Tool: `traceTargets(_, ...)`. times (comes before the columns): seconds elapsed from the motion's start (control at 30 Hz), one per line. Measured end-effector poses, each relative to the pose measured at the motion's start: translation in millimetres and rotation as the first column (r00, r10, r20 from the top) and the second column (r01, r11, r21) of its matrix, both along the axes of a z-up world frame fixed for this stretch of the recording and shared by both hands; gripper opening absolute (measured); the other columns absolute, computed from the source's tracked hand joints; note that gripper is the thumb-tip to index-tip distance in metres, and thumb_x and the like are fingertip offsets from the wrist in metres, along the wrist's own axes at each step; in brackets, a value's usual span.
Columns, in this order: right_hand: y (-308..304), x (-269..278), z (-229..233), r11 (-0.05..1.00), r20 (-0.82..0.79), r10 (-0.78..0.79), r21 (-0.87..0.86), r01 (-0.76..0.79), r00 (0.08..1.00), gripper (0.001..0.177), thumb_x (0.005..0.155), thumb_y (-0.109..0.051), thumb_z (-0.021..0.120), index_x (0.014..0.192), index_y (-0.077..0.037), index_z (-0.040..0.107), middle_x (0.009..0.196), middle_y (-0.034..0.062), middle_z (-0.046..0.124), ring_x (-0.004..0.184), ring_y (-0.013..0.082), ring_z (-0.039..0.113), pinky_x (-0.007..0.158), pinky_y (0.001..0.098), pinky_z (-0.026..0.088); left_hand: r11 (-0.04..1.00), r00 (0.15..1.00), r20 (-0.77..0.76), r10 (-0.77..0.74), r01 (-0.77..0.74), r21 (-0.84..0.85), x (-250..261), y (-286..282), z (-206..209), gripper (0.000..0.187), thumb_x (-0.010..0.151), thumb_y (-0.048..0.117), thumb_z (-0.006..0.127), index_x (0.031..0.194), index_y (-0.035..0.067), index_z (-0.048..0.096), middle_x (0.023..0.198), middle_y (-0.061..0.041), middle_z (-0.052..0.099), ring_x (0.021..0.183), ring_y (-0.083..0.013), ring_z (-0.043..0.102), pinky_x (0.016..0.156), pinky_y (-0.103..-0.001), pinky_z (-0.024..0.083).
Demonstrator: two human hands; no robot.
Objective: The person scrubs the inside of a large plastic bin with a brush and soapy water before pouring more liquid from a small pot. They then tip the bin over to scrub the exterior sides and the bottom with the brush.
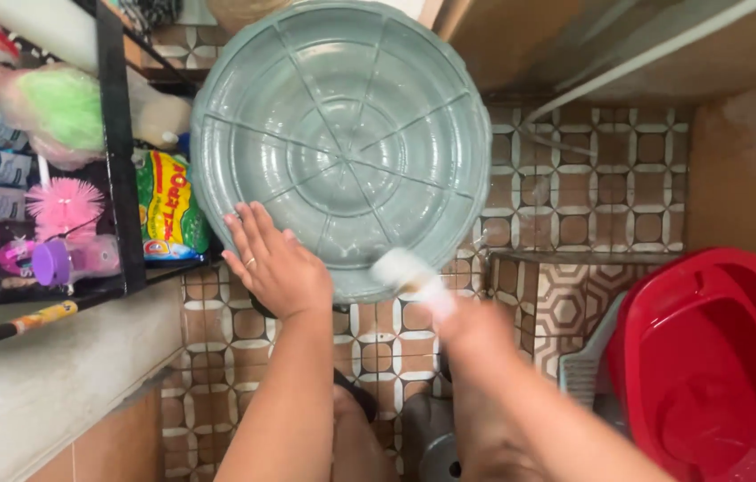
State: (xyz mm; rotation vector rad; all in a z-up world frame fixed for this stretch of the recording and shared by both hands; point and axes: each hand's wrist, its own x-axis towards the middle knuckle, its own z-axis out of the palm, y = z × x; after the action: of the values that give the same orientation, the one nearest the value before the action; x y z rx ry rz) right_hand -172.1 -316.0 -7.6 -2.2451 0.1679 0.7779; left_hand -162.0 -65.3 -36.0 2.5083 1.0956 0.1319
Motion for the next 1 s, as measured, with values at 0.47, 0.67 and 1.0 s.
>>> traceTargets(0.47,-35,69,-13,0.989,0.097,-0.048,-0.132,0.06,0.994,0.048,0.094,-0.055,0.059,0.108,-0.012,0.073,0.089,0.013,0.077,0.084,0.0312,0.075,0.079,0.047,0.057,0.999,1.0,0.005,0.025,-0.025,0.028,-1,-2,0,0.057,0.103,0.018,0.046,0.158,0.005,0.037,0.169,-0.009,0.031,0.158,-0.0223,0.022,0.127,-0.049,0.007)
traceTargets(0.67,-12,19,-22,0.812,-0.069,0.483,-0.337,-0.476,0.873,0.054,0.086,-0.064,0.066,0.098,-0.012,0.077,0.089,0.017,0.075,0.084,0.037,0.072,0.078,0.0486,0.055,0.999,1.0,0.0,0.012,-0.011,0.051,1,-2,5,0.057,0.103,0.017,0.046,0.157,0.004,0.039,0.168,-0.01,0.033,0.158,-0.0239,0.022,0.128,-0.049,0.008)
traceTargets(1.0,-26,28,-21,0.972,0.095,0.216,-0.117,-0.204,0.972,0.045,0.085,-0.053,0.068,0.103,-0.013,0.076,0.089,0.0181,0.077,0.083,0.0361,0.074,0.073,0.0471,0.056,0.999,1.0,0.02,0.011,-0.011,0.032,-1,-4,3,0.055,0.102,0.015,0.049,0.155,0.003,0.041,0.168,-0.01,0.034,0.158,-0.0249,0.024,0.127,-0.051,0.009)
